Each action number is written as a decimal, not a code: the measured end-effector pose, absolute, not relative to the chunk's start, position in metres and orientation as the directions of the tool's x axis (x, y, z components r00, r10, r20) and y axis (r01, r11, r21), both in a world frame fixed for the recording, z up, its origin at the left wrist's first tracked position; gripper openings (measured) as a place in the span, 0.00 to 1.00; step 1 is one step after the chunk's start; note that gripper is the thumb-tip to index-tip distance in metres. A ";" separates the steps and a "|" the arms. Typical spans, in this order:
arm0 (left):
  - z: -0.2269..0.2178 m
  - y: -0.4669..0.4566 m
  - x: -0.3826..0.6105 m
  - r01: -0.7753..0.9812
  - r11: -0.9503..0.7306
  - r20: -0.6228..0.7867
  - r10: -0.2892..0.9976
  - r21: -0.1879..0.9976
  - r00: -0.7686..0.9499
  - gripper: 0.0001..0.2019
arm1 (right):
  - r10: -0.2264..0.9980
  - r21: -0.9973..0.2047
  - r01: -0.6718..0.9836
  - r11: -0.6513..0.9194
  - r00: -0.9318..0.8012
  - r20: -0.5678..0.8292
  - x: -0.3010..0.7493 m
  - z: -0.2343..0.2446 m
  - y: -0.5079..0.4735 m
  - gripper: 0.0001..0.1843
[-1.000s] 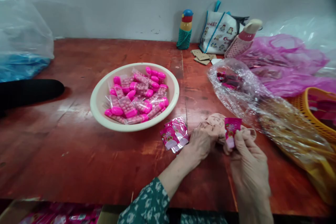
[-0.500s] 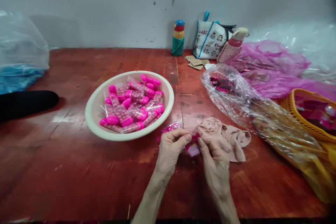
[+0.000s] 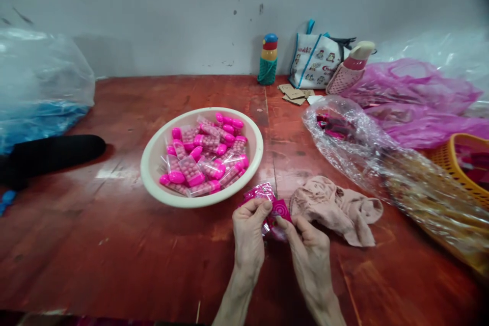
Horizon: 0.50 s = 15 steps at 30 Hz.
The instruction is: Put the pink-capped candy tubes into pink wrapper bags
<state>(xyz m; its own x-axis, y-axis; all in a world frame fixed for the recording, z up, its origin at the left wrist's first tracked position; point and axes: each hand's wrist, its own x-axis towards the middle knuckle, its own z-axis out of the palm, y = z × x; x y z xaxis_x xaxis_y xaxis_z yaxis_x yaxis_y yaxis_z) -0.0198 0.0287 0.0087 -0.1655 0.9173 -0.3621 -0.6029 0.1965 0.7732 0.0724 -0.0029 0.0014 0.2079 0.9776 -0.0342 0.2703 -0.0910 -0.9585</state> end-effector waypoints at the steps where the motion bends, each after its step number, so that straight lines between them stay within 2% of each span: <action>1: 0.008 0.028 -0.020 -0.610 0.193 -0.364 0.916 0.769 -0.169 0.06 | 0.980 -0.951 0.301 -0.072 0.200 -0.010 0.071 0.001 -0.003 0.17; 7: 0.002 0.024 -0.021 -0.656 0.186 -0.403 0.894 0.731 -0.195 0.14 | 0.975 -0.929 0.371 0.014 0.203 0.095 0.064 0.002 -0.004 0.21; 9: 0.003 0.023 -0.024 -0.671 0.181 -0.412 0.889 0.719 -0.201 0.13 | 0.984 -0.947 0.321 -0.010 0.174 0.048 0.064 0.004 -0.003 0.20; 12: 0.006 0.023 -0.031 -0.685 0.164 -0.423 0.877 0.710 -0.228 0.10 | 0.991 -0.985 0.140 -0.105 0.102 -0.091 0.064 0.008 0.000 0.11; 15: 0.009 0.023 -0.037 -0.688 0.136 -0.424 0.865 0.712 -0.268 0.09 | 0.977 -0.978 -0.018 -0.209 0.049 -0.209 0.060 0.011 0.002 0.13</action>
<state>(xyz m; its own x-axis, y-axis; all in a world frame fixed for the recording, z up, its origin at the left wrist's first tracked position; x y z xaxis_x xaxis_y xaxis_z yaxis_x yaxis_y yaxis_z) -0.0375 0.0232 0.0086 -0.2684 0.8648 -0.4244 -0.6884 0.1360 0.7125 0.0604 0.0024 0.0108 0.0487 0.9766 -0.2094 -0.0177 -0.2088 -0.9778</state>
